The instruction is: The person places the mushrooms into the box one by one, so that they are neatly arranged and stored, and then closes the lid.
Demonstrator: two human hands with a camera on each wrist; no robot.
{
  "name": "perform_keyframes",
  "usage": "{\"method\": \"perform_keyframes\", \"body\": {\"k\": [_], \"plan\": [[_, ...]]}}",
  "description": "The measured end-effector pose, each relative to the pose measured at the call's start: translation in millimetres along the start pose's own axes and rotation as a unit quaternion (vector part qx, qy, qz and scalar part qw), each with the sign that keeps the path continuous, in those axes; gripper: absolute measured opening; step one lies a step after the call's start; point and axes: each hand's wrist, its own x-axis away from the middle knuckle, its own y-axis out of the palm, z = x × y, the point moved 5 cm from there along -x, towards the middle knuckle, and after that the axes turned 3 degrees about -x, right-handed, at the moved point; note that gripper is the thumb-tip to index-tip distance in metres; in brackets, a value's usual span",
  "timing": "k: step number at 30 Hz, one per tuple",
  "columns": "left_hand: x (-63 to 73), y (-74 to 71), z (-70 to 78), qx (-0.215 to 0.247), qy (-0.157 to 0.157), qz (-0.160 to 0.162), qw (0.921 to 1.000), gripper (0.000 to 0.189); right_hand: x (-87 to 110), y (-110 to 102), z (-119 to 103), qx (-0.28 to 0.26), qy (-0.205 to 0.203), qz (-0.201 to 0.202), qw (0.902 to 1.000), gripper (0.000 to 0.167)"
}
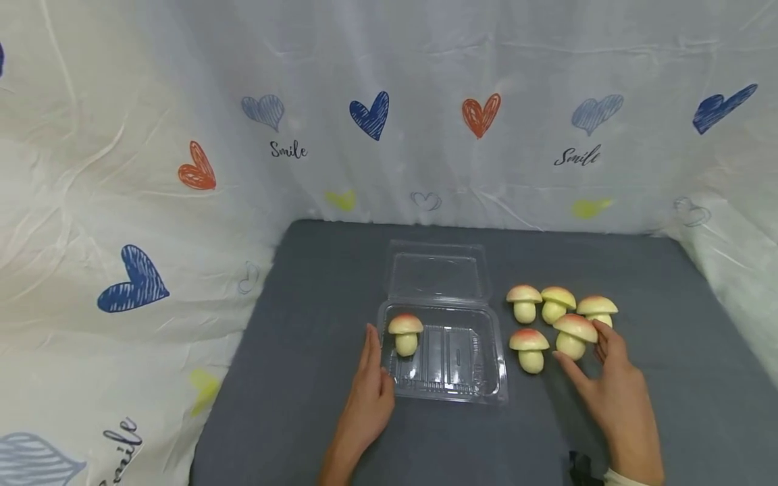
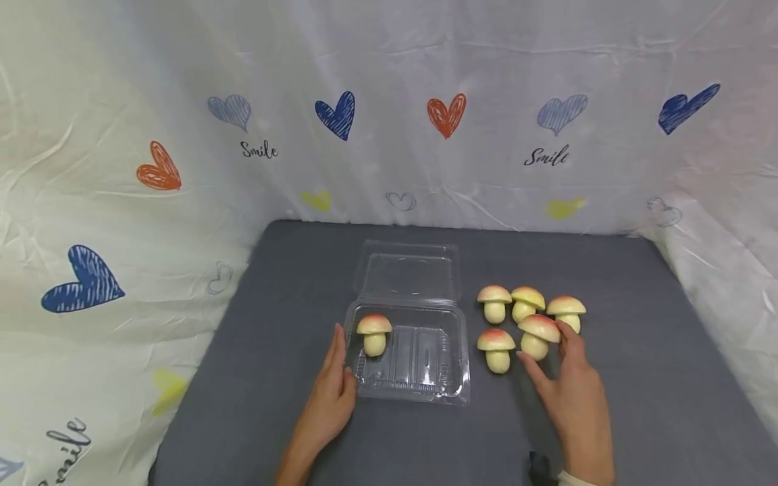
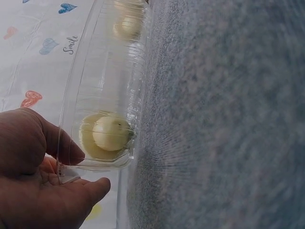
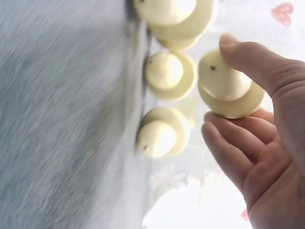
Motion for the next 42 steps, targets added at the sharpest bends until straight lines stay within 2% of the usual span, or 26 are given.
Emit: {"method": "perform_keyframes", "body": {"k": [4,9,13,20,28,36,42], "plan": [[1.4,0.5,0.6,-0.005,-0.002,-0.006,1.0000,0.080,2.0,0.5,-17.8,-0.017,-0.020,0.030,0.9992,0.089],[1.7,0.7,1.0,-0.013,0.002,-0.007,0.9999,0.080,-0.9,10.4,-44.0,-0.035,-0.074,0.050,0.9954,0.090],[0.0,0.7,1.9,-0.016,0.011,0.000,0.9998,0.078,-3.5,23.6,-64.0,-0.055,-0.125,0.037,0.9900,0.091],[2.0,1.1,1.2,-0.014,-0.004,-0.001,0.9999,0.078,-0.2,56.3,-98.1,-0.066,-0.191,-0.006,0.9793,0.090],[1.1,0.9,3.5,-0.017,-0.004,0.001,0.9998,0.077,3.3,86.7,-124.8,-0.044,-0.217,-0.032,0.9747,0.084],[2.1,1.5,3.4,-0.013,-0.007,-0.004,0.9999,0.076,6.7,105.7,-129.7,-0.009,-0.204,-0.046,0.9778,0.086],[1.3,0.3,2.6,-0.011,-0.010,-0.008,0.9999,0.076,7.4,116.3,-133.9,0.010,-0.220,-0.048,0.9742,0.088]]}}
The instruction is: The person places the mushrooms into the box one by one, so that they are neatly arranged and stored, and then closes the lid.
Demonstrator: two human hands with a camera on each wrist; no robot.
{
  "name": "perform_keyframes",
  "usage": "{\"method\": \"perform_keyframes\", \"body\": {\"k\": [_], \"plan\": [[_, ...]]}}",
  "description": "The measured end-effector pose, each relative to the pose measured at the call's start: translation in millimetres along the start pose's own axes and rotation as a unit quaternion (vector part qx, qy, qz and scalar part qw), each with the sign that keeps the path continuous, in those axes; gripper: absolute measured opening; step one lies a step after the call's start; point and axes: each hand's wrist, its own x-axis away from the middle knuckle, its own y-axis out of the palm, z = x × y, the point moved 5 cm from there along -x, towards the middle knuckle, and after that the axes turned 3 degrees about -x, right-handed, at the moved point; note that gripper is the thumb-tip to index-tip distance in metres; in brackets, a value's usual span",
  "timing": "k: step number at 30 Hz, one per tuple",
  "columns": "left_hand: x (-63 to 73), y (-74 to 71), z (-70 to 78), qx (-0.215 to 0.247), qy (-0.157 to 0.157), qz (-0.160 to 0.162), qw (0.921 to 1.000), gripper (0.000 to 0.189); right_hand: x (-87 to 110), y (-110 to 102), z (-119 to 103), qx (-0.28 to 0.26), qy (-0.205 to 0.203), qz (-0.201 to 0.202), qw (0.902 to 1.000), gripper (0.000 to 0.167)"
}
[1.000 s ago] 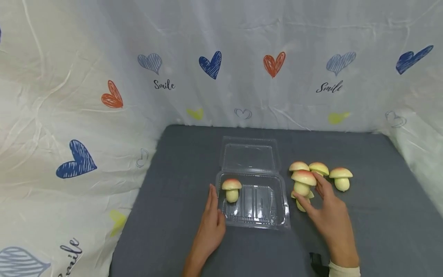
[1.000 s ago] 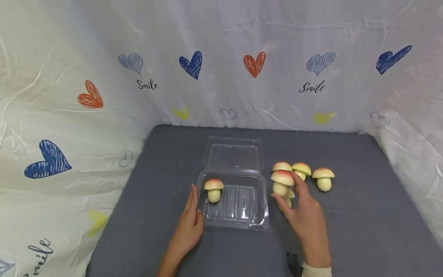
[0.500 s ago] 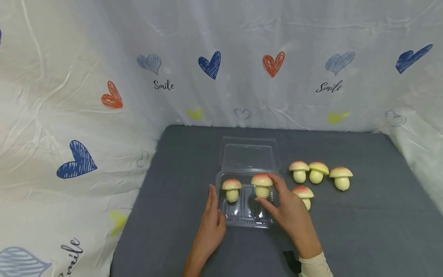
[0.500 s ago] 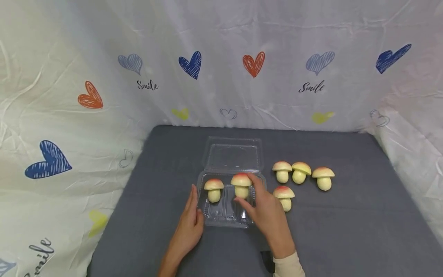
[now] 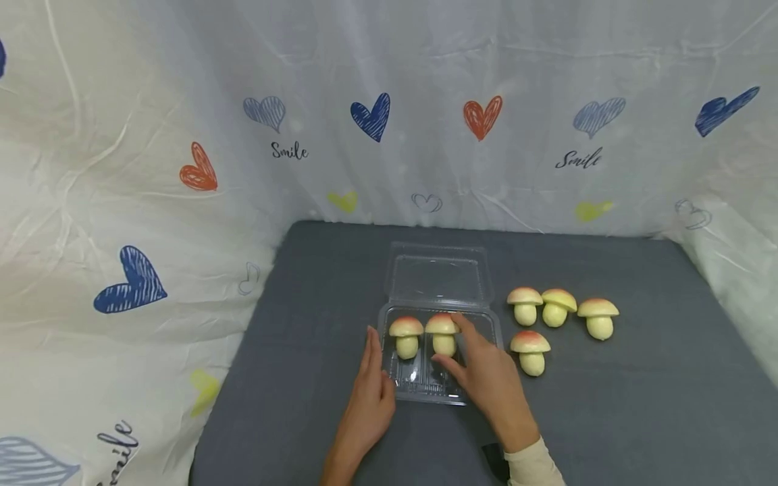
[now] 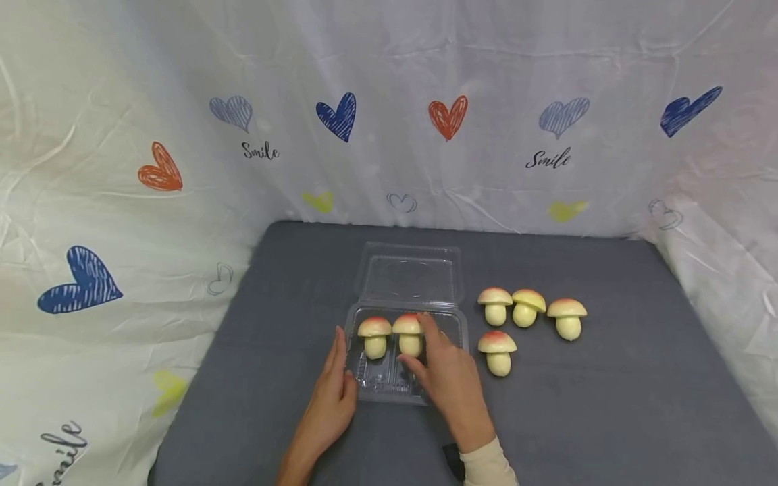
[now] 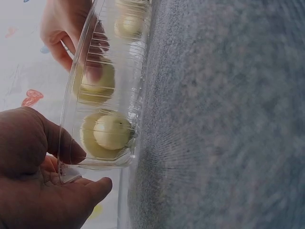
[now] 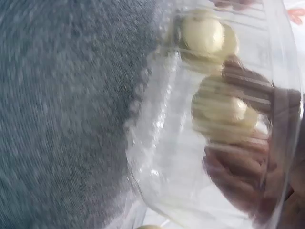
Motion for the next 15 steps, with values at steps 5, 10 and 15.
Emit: {"method": "perform_keyframes", "body": {"k": [5,10,15], "plan": [[-2.7,0.2,0.9,0.003,0.012,-0.002,0.9999,0.076,-1.7,4.7,-1.5,0.023,-0.008,0.015,0.9996,0.088],[-1.2,0.4,0.8,0.001,0.010,-0.006,0.9999,0.075,-0.3,10.9,-0.5,0.037,0.000,0.019,0.9991,0.086],[-0.8,-0.8,1.4,-0.001,0.011,-0.004,0.9999,0.075,-0.5,14.8,-0.4,0.041,0.006,0.014,0.9990,0.086]]}}
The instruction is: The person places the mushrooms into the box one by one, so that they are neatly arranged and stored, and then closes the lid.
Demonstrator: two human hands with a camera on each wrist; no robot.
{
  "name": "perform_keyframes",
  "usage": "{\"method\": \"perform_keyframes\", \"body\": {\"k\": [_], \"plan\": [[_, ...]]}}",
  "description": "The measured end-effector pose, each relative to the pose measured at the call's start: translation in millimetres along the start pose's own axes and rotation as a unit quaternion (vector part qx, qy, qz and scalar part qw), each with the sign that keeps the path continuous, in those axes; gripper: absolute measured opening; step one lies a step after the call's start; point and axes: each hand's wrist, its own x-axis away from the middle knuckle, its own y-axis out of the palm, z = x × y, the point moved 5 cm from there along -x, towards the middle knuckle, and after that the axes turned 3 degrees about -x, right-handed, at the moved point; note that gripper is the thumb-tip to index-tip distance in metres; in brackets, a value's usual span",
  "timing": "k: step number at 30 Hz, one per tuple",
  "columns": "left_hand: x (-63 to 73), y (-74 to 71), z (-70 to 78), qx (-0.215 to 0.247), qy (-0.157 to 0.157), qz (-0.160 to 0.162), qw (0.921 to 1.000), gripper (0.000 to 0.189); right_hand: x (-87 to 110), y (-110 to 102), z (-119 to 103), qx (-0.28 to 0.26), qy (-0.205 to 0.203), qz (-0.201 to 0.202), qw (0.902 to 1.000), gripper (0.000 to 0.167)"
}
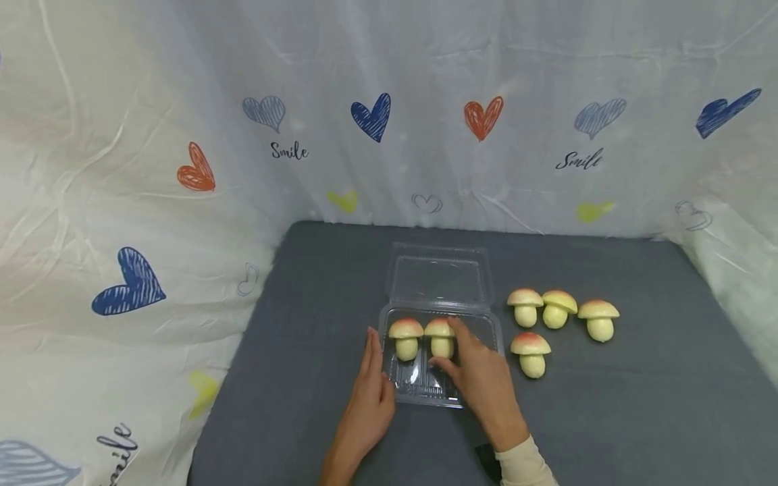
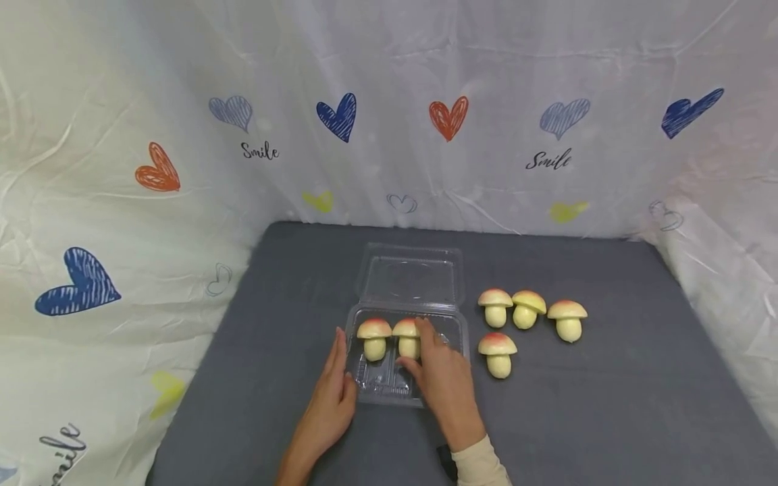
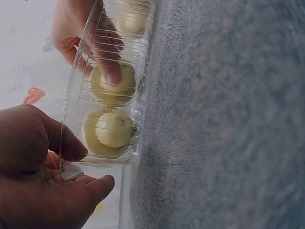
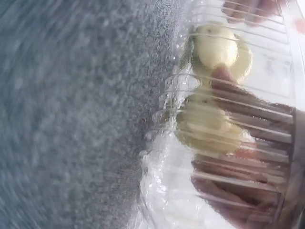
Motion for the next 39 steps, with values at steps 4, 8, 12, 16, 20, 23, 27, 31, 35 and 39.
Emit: {"method": "perform_keyframes", "body": {"k": [4,8,12,16,20,23,27,31,35,39], "plan": [[-3.0,0.7,1.4,0.002,0.006,-0.002,1.0000,0.077,-1.9,-1.4,-0.6,0.001,0.008,0.004,1.0000,0.085],[-4.6,1.7,1.4,0.004,0.002,-0.006,1.0000,0.076,-2.7,-1.4,-1.0,0.002,0.013,0.001,0.9999,0.085],[-2.1,1.7,-0.3,0.002,-0.003,-0.013,0.9999,0.076,-0.9,1.4,-1.2,0.001,0.023,-0.009,0.9997,0.085],[0.7,0.6,-1.6,-0.002,-0.005,-0.012,0.9999,0.076,0.0,4.3,-0.7,0.003,0.032,-0.022,0.9993,0.085],[-0.4,0.3,-1.4,0.001,-0.002,-0.010,0.9999,0.076,-1.9,3.7,0.2,0.010,0.037,-0.032,0.9988,0.087],[-1.4,0.3,-1.8,0.004,-0.004,-0.011,0.9999,0.076,-3.0,-0.1,0.0,0.007,0.041,-0.038,0.9984,0.088],[0.2,-1.0,-2.8,0.000,-0.008,-0.007,0.9999,0.076,-2.0,-11.6,1.2,-0.036,0.065,-0.062,0.9953,0.085],[3.5,-1.5,-2.4,0.001,-0.009,-0.005,0.9999,0.077,-0.8,-36.0,9.8,-0.095,0.086,-0.047,0.9906,0.068],[3.3,-0.5,-0.8,0.004,-0.006,-0.005,1.0000,0.077,-0.7,-68.5,28.2,-0.107,0.084,0.006,0.9907,0.053],[1.6,-0.8,-0.1,0.010,-0.004,-0.005,0.9999,0.078,4.3,-88.0,54.1,-0.082,0.091,0.011,0.9924,0.054]]}}
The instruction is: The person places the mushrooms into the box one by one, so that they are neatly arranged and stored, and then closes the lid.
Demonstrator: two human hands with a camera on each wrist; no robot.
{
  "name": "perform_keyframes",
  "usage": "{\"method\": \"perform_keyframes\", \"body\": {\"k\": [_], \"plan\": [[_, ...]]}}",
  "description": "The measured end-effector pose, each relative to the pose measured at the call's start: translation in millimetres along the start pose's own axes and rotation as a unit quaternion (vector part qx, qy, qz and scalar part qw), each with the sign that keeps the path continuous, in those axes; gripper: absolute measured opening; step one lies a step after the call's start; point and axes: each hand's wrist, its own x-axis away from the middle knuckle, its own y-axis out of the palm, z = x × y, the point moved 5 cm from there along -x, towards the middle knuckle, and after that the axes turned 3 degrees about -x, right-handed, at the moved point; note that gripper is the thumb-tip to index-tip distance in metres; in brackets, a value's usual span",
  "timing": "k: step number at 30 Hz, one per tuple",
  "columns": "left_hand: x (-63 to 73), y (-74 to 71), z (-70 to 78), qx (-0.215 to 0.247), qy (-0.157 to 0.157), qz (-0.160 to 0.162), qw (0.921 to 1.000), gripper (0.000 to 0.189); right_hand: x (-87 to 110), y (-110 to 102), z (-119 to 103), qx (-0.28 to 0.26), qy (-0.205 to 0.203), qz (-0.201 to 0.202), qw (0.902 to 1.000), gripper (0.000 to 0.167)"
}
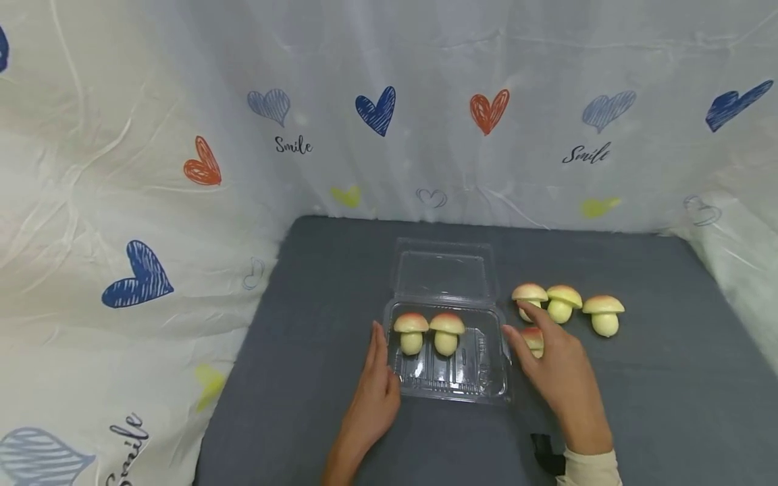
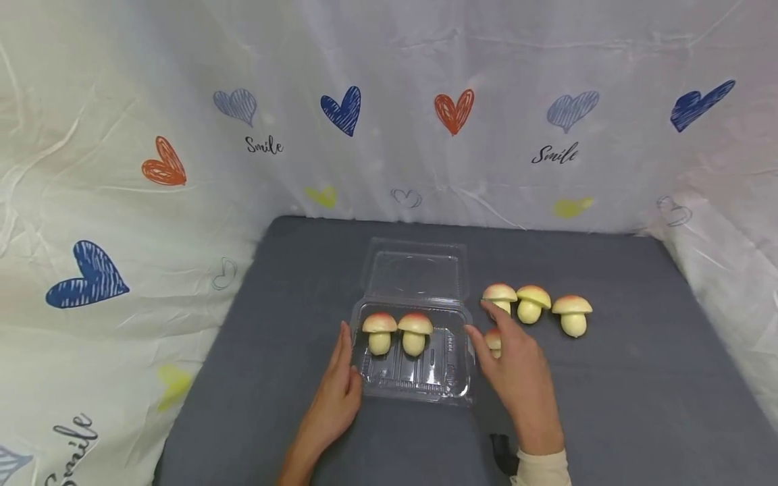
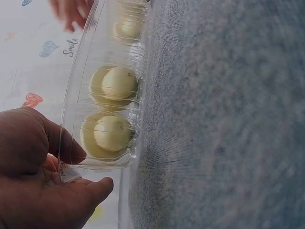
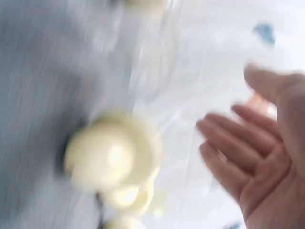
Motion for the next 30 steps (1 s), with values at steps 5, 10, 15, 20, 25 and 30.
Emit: {"method": "perform_keyframes", "body": {"k": [5,10,15,20,25,30], "plan": [[1.8,-2.5,-1.8,-0.004,-0.005,0.006,1.0000,0.078,8.4,-7.7,31.2,0.020,0.004,-0.050,0.9985,0.064],[5.2,-4.2,-2.8,-0.019,-0.008,0.011,0.9997,0.079,18.7,-6.6,51.3,0.016,-0.003,-0.092,0.9956,0.082],[2.0,-3.1,-1.0,-0.018,-0.004,0.008,0.9998,0.079,21.3,-2.4,59.4,-0.005,-0.016,-0.128,0.9916,0.094],[-1.0,-1.3,1.2,-0.010,-0.002,-0.005,0.9999,0.077,24.4,4.2,64.3,-0.003,-0.017,-0.131,0.9912,0.095],[0.9,-0.7,0.7,-0.018,-0.006,-0.005,0.9998,0.078,28.1,5.7,72.2,0.007,0.010,-0.099,0.9950,0.090],[-0.3,2.8,1.4,-0.025,-0.001,-0.001,0.9997,0.079,27.8,-6.5,73.2,0.022,0.033,-0.068,0.9969,0.089]]}}
